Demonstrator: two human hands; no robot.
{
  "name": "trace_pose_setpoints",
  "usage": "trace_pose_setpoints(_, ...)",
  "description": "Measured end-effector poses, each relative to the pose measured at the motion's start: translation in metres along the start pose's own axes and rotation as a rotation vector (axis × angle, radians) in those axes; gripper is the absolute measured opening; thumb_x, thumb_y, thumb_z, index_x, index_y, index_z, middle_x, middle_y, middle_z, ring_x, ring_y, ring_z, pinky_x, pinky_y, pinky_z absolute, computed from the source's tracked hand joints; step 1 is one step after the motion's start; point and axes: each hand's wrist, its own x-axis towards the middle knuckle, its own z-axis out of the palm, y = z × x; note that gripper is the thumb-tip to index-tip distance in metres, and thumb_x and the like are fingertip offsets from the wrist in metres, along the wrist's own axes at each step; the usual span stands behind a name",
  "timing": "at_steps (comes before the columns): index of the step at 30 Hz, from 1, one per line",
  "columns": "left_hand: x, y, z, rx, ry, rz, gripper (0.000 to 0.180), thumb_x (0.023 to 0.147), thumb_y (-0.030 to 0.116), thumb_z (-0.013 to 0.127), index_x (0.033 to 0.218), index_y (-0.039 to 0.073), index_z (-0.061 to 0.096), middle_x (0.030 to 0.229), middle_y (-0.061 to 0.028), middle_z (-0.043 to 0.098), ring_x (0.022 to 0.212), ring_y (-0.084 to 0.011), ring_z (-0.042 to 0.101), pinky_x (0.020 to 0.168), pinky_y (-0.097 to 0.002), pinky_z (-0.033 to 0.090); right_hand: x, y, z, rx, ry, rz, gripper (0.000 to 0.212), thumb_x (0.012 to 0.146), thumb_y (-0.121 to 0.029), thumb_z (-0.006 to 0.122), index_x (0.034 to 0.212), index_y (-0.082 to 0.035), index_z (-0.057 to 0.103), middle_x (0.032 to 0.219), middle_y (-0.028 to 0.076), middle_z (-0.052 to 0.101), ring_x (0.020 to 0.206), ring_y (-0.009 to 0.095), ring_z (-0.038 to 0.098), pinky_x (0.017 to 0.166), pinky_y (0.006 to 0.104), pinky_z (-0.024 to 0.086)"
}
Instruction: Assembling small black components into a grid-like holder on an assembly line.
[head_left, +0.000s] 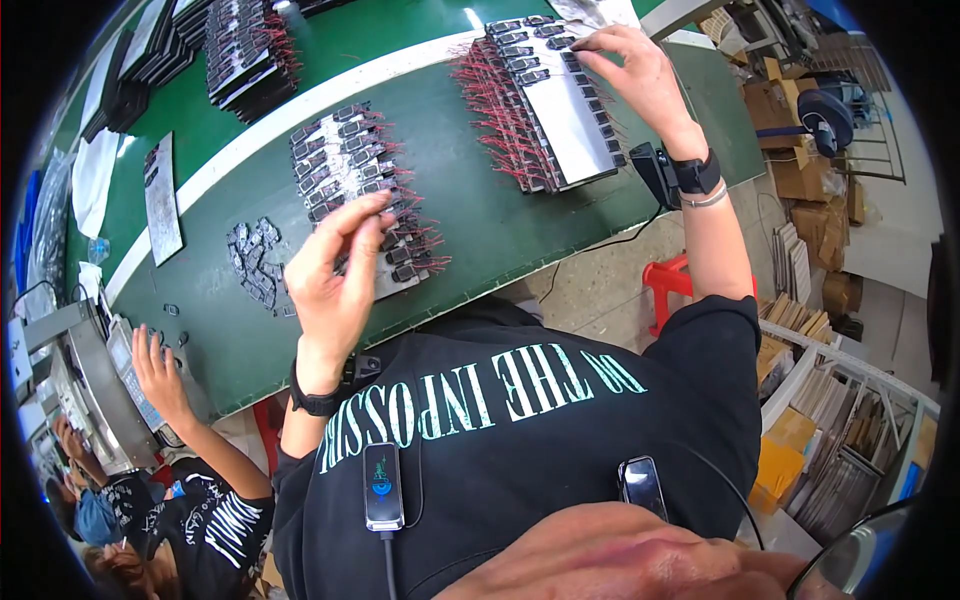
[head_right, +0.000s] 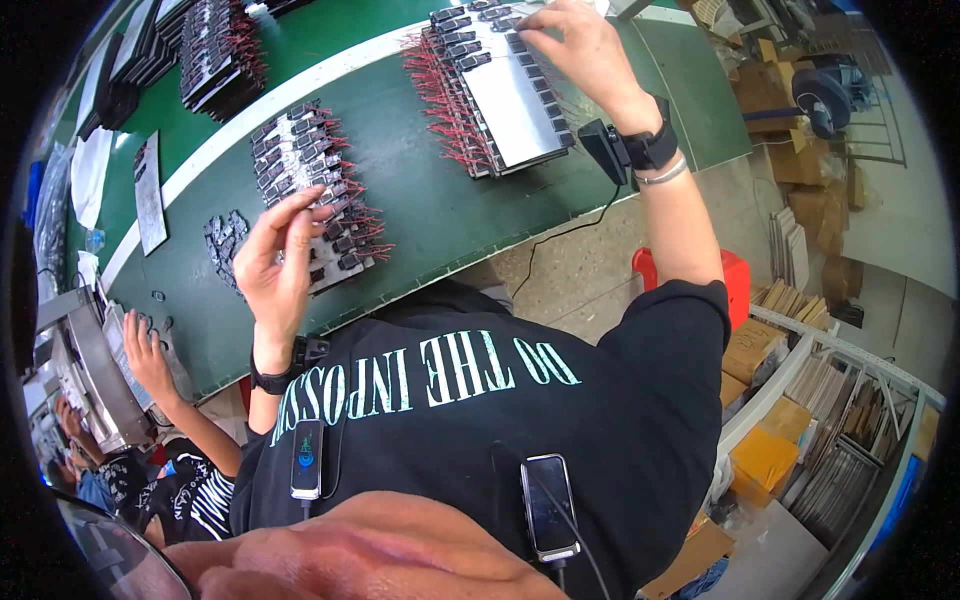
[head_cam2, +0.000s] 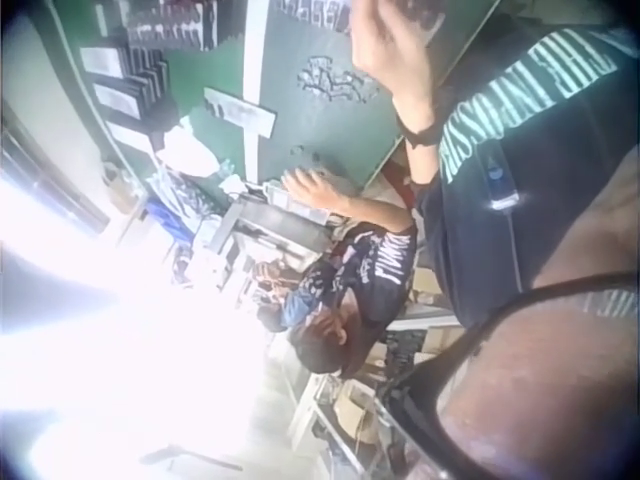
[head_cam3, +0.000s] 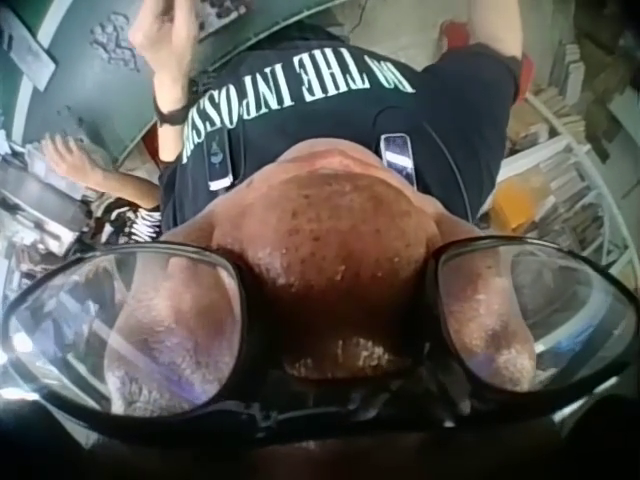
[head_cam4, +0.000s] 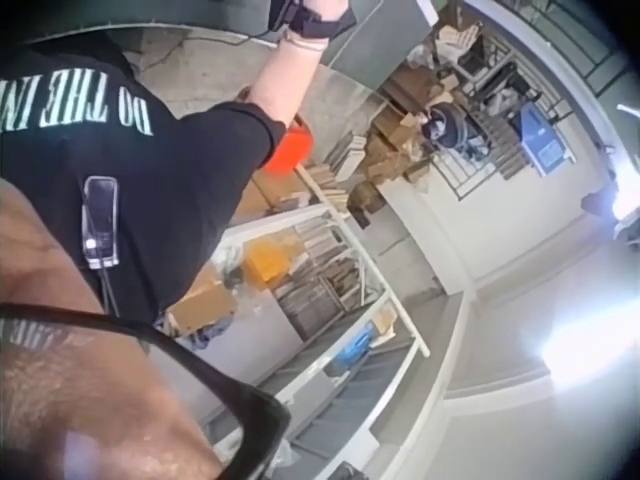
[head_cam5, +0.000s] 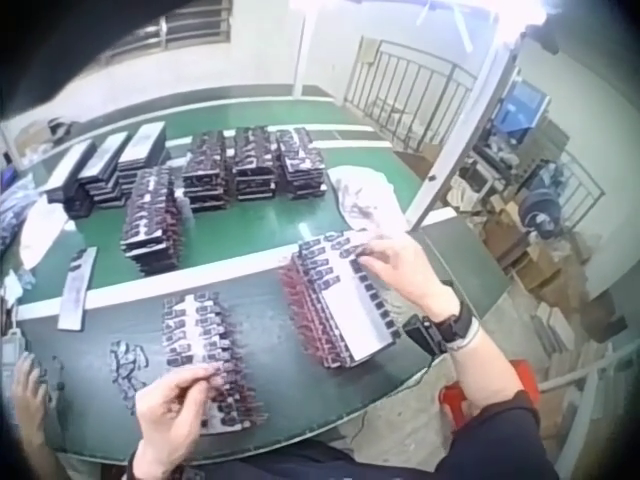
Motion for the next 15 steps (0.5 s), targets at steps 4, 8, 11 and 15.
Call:
trace_pose_setpoints(4,0.0,0.002,-0.021,-0.011,0.129,-0.027,0.016,0.095,0.0,0.058,0.109,-0.002,0.067,0.104,-0.0108,0.071,0.089,-0.0159,0.071,0.075,-0.026,0.056,0.007,0.0,0.014,-0.119,-0.033,-0.104,0.019,0.087,-0.017,0.069,0.101,-0.005,0.071,0.102,0.011,0.066,0.098,0.026,0.064,0.084,0.0326,0.049)
trace_pose_setpoints(8,0.009,-0.007,-0.059,-0.04,0.329,0.009,0.018,0.097,0.002,0.056,0.111,-0.004,0.066,0.104,-0.0098,0.071,0.09,-0.0158,0.07,0.074,-0.0259,0.056,0.007,0.019,0.007,-0.138,-0.145,-0.051,0.018,0.09,-0.015,0.066,0.104,-0.003,0.07,0.108,0.012,0.066,0.103,0.027,0.063,0.09,0.0327,0.047)
trace_pose_setpoints(11,0.013,-0.029,-0.092,0.066,0.461,-0.055,0.017,0.096,0.008,0.06,0.108,0.001,0.069,0.103,-0.0088,0.072,0.086,-0.0151,0.071,0.072,-0.0245,0.055,0.01,0.028,0.002,-0.07,-0.272,-0.048,0.018,0.092,-0.012,0.063,0.103,0.001,0.065,0.101,0.012,0.065,0.099,0.026,0.061,0.088,0.0324,0.045)
trace_pose_setpoints(15,0.007,-0.056,-0.116,0.704,0.331,-0.226,0.016,0.09,0.019,0.066,0.1,0.008,0.073,0.1,-0.0074,0.072,0.08,-0.0191,0.071,0.07,-0.0273,0.055,0.016,0.039,0.006,-0.011,-0.326,-0.069,0.019,0.092,-0.011,0.062,0.106,0.001,0.062,0.097,0.013,0.063,0.095,0.025,0.059,0.088,0.0319,0.045)
